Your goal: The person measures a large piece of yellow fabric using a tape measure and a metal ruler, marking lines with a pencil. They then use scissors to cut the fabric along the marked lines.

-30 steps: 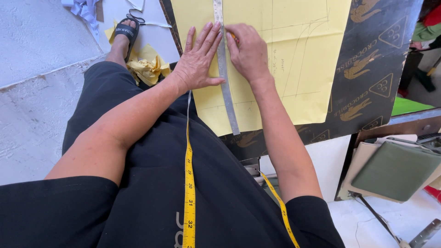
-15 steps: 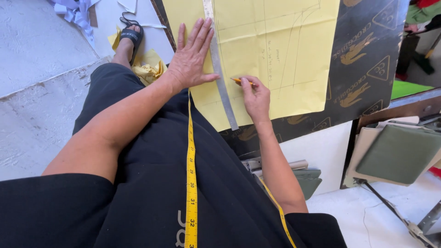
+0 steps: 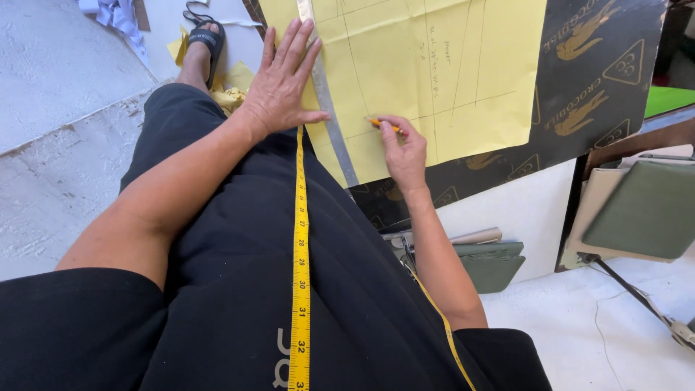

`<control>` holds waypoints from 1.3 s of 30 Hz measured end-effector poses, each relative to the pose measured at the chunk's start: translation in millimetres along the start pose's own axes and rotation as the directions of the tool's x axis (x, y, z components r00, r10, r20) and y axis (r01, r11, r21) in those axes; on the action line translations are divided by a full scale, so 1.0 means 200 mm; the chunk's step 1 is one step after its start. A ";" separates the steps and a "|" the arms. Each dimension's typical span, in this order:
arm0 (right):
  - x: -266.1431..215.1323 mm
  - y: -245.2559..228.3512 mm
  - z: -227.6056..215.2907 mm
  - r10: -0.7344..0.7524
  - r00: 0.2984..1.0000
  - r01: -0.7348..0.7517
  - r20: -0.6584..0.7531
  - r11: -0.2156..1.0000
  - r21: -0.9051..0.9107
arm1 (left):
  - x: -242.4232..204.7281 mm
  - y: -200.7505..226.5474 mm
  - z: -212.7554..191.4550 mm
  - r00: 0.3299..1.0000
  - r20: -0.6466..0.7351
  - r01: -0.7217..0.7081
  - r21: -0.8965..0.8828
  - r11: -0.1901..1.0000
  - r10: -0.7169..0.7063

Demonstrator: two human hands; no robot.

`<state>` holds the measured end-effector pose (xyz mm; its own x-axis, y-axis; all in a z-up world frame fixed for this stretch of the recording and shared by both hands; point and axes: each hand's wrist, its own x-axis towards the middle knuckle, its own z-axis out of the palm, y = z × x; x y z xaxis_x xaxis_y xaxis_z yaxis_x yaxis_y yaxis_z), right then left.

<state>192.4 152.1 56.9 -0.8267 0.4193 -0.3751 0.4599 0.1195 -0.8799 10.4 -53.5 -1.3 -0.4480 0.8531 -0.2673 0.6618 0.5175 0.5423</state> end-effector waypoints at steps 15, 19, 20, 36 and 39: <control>-0.08 0.01 0.08 -0.113 0.971 0.177 0.212 0.934 -0.311 | 0.02 -0.02 -0.05 1.000 0.012 -0.008 -0.013 1.000 0.008; -0.07 -0.03 0.08 -0.078 0.977 0.121 0.197 0.969 -0.215 | 0.02 -0.03 -0.03 0.999 -0.020 -0.028 -0.017 0.999 0.028; -0.07 -0.03 0.08 -0.076 0.979 0.115 0.191 0.973 -0.202 | 0.02 -0.04 -0.03 0.998 -0.043 -0.047 -0.015 0.999 0.046; -0.07 0.01 0.09 -0.087 0.974 0.147 0.211 0.946 -0.290 | 0.03 -0.02 -0.06 0.999 -0.033 -0.010 -0.018 1.000 0.009; -0.06 0.01 0.09 -0.074 0.973 0.140 0.220 0.943 -0.302 | 0.03 -0.01 -0.06 1.000 -0.008 0.004 -0.015 1.000 -0.004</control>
<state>197.8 131.1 55.5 -0.9096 0.2008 -0.3639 0.4156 0.4435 -0.7941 -1.4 -50.3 4.7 -0.4552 0.8506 -0.2631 0.6512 0.5196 0.5532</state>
